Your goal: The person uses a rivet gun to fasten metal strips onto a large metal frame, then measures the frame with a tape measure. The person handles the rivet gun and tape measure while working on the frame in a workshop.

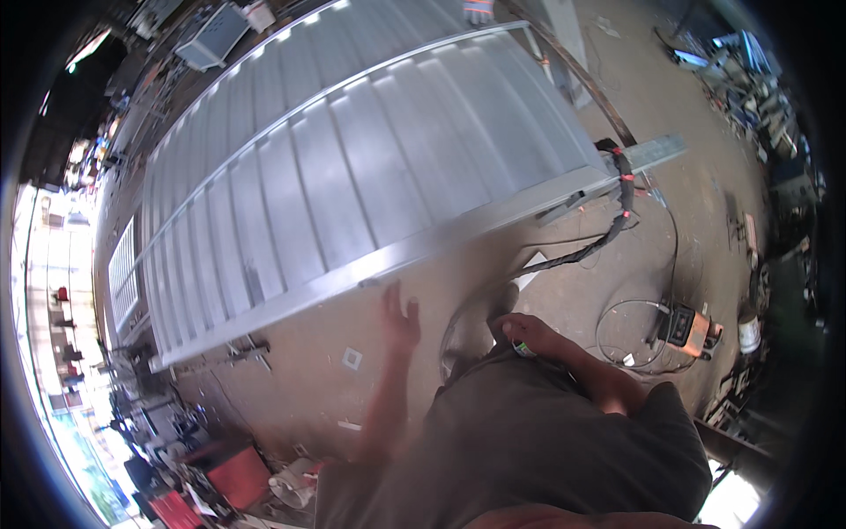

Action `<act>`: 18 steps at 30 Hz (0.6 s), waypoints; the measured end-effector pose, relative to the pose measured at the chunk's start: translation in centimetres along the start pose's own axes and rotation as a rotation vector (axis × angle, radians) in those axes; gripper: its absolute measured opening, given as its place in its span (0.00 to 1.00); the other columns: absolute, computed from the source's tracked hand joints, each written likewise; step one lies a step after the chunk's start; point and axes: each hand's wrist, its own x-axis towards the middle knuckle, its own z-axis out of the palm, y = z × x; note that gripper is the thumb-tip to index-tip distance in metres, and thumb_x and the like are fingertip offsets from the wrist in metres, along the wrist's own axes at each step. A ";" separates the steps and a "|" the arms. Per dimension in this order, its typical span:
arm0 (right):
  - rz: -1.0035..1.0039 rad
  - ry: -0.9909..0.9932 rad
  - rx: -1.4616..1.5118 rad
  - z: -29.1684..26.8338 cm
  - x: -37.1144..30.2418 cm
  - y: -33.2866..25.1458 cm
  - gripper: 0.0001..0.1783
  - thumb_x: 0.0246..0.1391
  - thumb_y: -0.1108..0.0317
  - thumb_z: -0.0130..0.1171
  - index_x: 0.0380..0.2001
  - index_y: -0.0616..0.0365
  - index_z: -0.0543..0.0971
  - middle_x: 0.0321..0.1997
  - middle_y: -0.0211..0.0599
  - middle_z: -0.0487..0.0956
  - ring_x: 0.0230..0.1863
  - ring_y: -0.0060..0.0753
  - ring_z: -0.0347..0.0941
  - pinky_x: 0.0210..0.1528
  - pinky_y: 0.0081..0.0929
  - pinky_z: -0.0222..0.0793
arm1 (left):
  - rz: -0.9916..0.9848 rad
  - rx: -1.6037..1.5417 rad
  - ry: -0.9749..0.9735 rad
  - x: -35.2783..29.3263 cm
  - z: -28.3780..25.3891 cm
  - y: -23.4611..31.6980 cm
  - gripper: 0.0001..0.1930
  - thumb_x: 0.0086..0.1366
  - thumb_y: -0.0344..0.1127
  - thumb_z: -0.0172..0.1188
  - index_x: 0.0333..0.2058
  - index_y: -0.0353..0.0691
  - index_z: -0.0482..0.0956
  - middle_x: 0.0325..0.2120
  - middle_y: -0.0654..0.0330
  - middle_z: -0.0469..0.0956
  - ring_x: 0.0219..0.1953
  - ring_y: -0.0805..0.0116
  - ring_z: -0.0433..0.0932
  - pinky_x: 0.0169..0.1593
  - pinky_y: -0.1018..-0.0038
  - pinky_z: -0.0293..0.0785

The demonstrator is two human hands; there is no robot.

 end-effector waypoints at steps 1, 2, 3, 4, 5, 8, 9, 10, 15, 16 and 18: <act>0.014 0.013 0.003 1.7 0.5 0.3 0.21 0.72 0.54 0.53 0.54 0.59 0.80 0.35 0.27 0.78 0.36 0.20 0.73 0.42 0.25 0.71 | -0.116 -0.145 -0.072 -3.0 -0.8 0.1 0.27 0.72 0.39 0.60 0.67 0.38 0.69 0.61 0.43 0.73 0.62 0.45 0.73 0.66 0.54 0.68; -0.022 -0.001 -0.041 3.4 0.9 0.6 0.21 0.73 0.53 0.52 0.54 0.59 0.80 0.35 0.27 0.78 0.36 0.20 0.73 0.42 0.25 0.71 | -0.226 -0.275 -0.120 -6.1 -1.8 0.2 0.27 0.73 0.39 0.59 0.67 0.37 0.69 0.61 0.43 0.73 0.62 0.47 0.74 0.66 0.56 0.68; -0.061 -0.026 -0.089 5.3 1.4 1.0 0.22 0.73 0.52 0.51 0.53 0.59 0.80 0.35 0.28 0.78 0.36 0.20 0.72 0.42 0.25 0.70 | -0.387 -0.428 -0.208 -8.6 -2.8 0.1 0.27 0.75 0.40 0.56 0.69 0.37 0.67 0.62 0.45 0.73 0.63 0.52 0.74 0.66 0.59 0.69; -0.112 -0.061 -0.144 7.2 2.1 1.4 0.22 0.74 0.51 0.50 0.52 0.59 0.80 0.35 0.28 0.77 0.36 0.20 0.72 0.43 0.25 0.70 | -0.455 -0.579 -0.245 -11.6 -4.1 0.4 0.25 0.79 0.44 0.50 0.68 0.36 0.67 0.62 0.45 0.74 0.65 0.54 0.72 0.67 0.59 0.68; -0.205 -0.078 -0.197 9.3 2.8 1.7 0.22 0.74 0.51 0.50 0.52 0.59 0.80 0.35 0.28 0.78 0.37 0.20 0.72 0.43 0.25 0.69 | -0.524 -0.654 -0.404 -13.9 -6.1 -0.1 0.26 0.81 0.46 0.47 0.69 0.36 0.65 0.64 0.48 0.73 0.66 0.57 0.71 0.68 0.61 0.66; -0.364 -0.091 -0.356 16.4 5.4 2.1 0.21 0.75 0.53 0.49 0.51 0.60 0.80 0.40 0.32 0.78 0.43 0.24 0.73 0.49 0.26 0.69 | -0.650 -1.041 -0.486 -19.1 -10.9 -1.2 0.29 0.80 0.49 0.48 0.71 0.37 0.62 0.64 0.50 0.73 0.65 0.58 0.72 0.68 0.62 0.66; -0.390 -0.088 -0.408 19.0 6.1 1.9 0.21 0.75 0.53 0.49 0.51 0.61 0.79 0.41 0.34 0.79 0.45 0.26 0.74 0.52 0.28 0.69 | -0.637 -1.076 -0.466 -20.6 -12.4 -1.7 0.30 0.80 0.50 0.48 0.71 0.38 0.62 0.63 0.50 0.74 0.65 0.58 0.72 0.68 0.62 0.66; -0.446 -0.103 -0.475 22.1 6.8 1.5 0.21 0.75 0.53 0.49 0.51 0.61 0.79 0.44 0.36 0.79 0.47 0.28 0.74 0.53 0.29 0.70 | -0.579 -1.045 -0.452 -21.8 -13.9 -2.6 0.30 0.80 0.50 0.49 0.71 0.37 0.62 0.63 0.50 0.74 0.64 0.58 0.73 0.68 0.62 0.67; -0.383 -0.400 -0.364 36.3 7.6 -3.9 0.24 0.70 0.57 0.55 0.58 0.65 0.75 0.54 0.53 0.80 0.59 0.52 0.76 0.60 0.44 0.70 | -0.718 -1.045 -0.173 -27.2 -19.6 -8.0 0.31 0.77 0.48 0.56 0.69 0.34 0.64 0.56 0.50 0.78 0.54 0.63 0.79 0.58 0.67 0.75; -0.394 -0.459 -0.433 38.4 7.1 -4.9 0.29 0.70 0.53 0.56 0.64 0.64 0.70 0.54 0.51 0.80 0.58 0.44 0.77 0.60 0.40 0.71 | -0.827 -1.018 -0.128 -28.1 -20.5 -8.9 0.31 0.75 0.47 0.59 0.67 0.33 0.65 0.54 0.51 0.78 0.51 0.65 0.81 0.54 0.69 0.78; -0.209 -0.652 -0.480 41.9 7.1 -6.9 0.32 0.70 0.53 0.56 0.67 0.64 0.67 0.54 0.50 0.81 0.56 0.42 0.78 0.59 0.39 0.72 | -0.844 -1.054 -0.003 -30.0 -22.3 -10.7 0.29 0.75 0.46 0.59 0.65 0.30 0.66 0.52 0.51 0.79 0.48 0.67 0.81 0.51 0.70 0.79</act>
